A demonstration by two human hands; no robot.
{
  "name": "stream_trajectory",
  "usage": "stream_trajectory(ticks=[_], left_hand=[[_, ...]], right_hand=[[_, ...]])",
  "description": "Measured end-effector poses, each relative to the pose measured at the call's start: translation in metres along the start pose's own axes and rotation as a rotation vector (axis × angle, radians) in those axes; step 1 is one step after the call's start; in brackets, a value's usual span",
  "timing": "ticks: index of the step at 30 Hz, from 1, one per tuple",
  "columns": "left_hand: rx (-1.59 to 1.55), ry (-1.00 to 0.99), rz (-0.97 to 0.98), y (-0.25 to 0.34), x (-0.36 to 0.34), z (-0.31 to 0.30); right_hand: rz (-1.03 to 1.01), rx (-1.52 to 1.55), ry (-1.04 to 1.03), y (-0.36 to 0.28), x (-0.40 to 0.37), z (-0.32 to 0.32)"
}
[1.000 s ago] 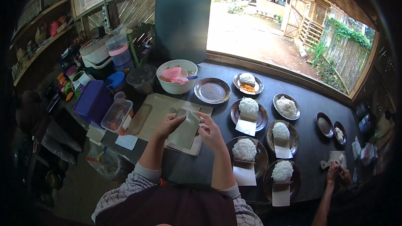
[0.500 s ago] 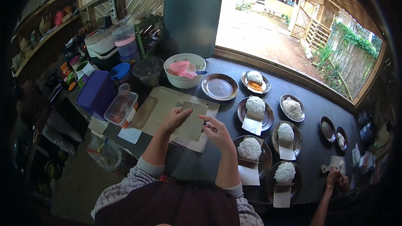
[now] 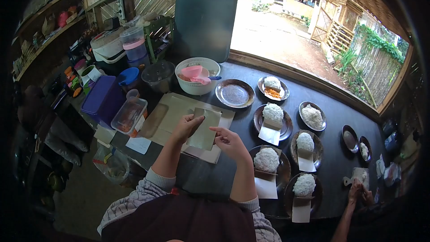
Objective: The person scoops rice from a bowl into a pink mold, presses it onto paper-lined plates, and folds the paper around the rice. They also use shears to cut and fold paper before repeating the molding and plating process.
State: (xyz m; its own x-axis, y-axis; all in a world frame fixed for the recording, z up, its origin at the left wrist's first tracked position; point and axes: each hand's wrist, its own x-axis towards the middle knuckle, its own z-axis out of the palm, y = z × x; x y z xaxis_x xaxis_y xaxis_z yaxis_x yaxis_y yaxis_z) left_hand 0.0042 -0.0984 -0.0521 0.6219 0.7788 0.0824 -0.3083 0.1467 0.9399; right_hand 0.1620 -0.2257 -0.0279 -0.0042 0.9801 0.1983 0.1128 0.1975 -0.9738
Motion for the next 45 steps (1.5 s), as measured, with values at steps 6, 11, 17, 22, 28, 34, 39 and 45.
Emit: stream_trajectory(ticks=[6,11,17,22,28,34,39,45], left_hand=[[0.096,0.026,-0.024,-0.002,0.0,0.001],[0.171,-0.169,-0.057,-0.005,-0.003,0.003],[0.131,-0.165,-0.044,0.009,-0.013,0.02],[0.149,-0.261,-0.062,0.007,-0.01,0.016],[0.114,-0.25,-0.089,-0.001,-0.006,0.007],[0.064,-0.265,-0.079,-0.003,-0.006,0.007],[0.036,-0.341,-0.064,0.0,-0.007,0.006],[-0.02,-0.203,-0.071,0.01,-0.018,0.025]], right_hand=[[-0.042,-0.177,0.085,-0.002,0.004,0.005],[-0.142,-0.316,0.139,0.003,0.004,0.0],[-0.138,-0.334,0.201,-0.006,0.004,0.004],[-0.166,-0.299,0.197,0.012,0.009,-0.003],[-0.161,-0.292,0.284,0.0,0.005,0.003],[-0.039,-0.009,0.288,0.014,0.01,0.0],[0.008,0.066,0.309,0.01,0.009,0.0],[-0.005,0.166,0.409,0.007,0.012,0.005]])
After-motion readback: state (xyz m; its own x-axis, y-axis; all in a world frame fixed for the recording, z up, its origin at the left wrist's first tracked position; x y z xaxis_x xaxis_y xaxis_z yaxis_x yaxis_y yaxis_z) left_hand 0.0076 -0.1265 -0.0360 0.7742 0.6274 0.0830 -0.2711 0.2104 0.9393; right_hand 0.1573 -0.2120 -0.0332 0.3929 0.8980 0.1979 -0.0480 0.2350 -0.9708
